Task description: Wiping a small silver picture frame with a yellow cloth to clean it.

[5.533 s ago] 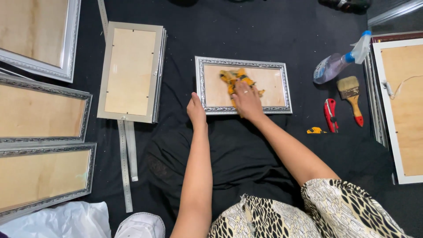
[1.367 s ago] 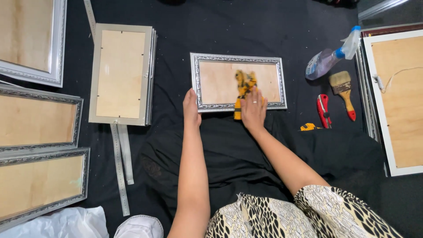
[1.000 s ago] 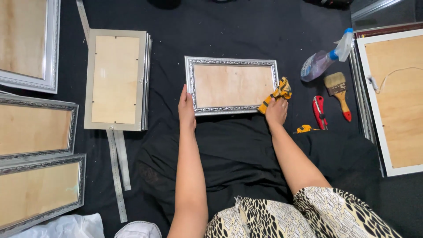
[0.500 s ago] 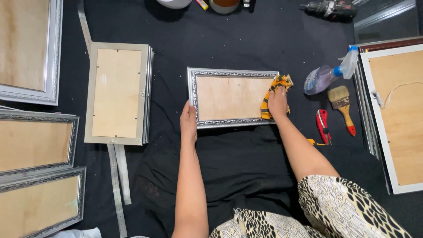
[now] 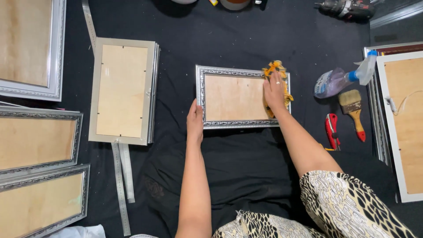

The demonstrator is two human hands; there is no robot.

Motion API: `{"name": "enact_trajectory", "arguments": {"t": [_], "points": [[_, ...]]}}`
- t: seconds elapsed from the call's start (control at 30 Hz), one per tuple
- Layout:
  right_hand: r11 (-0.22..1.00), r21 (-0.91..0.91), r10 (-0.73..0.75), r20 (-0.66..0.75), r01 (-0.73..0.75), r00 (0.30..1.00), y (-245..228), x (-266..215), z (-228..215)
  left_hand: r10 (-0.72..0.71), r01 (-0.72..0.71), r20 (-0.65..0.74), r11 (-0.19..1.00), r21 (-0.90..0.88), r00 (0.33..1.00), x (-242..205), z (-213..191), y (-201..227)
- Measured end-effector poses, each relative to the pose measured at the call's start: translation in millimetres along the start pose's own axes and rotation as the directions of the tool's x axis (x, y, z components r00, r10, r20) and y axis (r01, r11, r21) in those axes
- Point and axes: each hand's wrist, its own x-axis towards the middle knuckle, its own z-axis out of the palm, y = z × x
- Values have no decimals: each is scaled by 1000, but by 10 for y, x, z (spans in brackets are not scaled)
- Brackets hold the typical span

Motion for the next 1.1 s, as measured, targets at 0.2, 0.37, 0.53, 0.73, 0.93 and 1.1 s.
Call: {"name": "enact_trajectory", "arguments": {"t": [0.2,0.37,0.53,0.73,0.93,1.1], "points": [[965,-52,-255,49,257,966,-761,-78,476,17,-17,-6,1000,9,1000,-30,22,36],[929,2,-367,130,370,921,-1502,-308,673,18,-17,-14,999,38,1000,25,3,-109],[849,46,-529,116,527,841,-1644,-258,847,0,1,-17,1000,18,1000,-57,57,91],[735,40,-673,172,677,720,-1458,-757,851,-23,21,-60,999,-37,998,118,33,-271],[674,-28,-716,222,739,662,-1089,-1688,984,-248,197,-56,872,-448,967,-252,287,649],[713,-224,-662,98,665,743,-1273,-1378,1104,-141,132,13,883,-450,990,-82,162,341]]}}
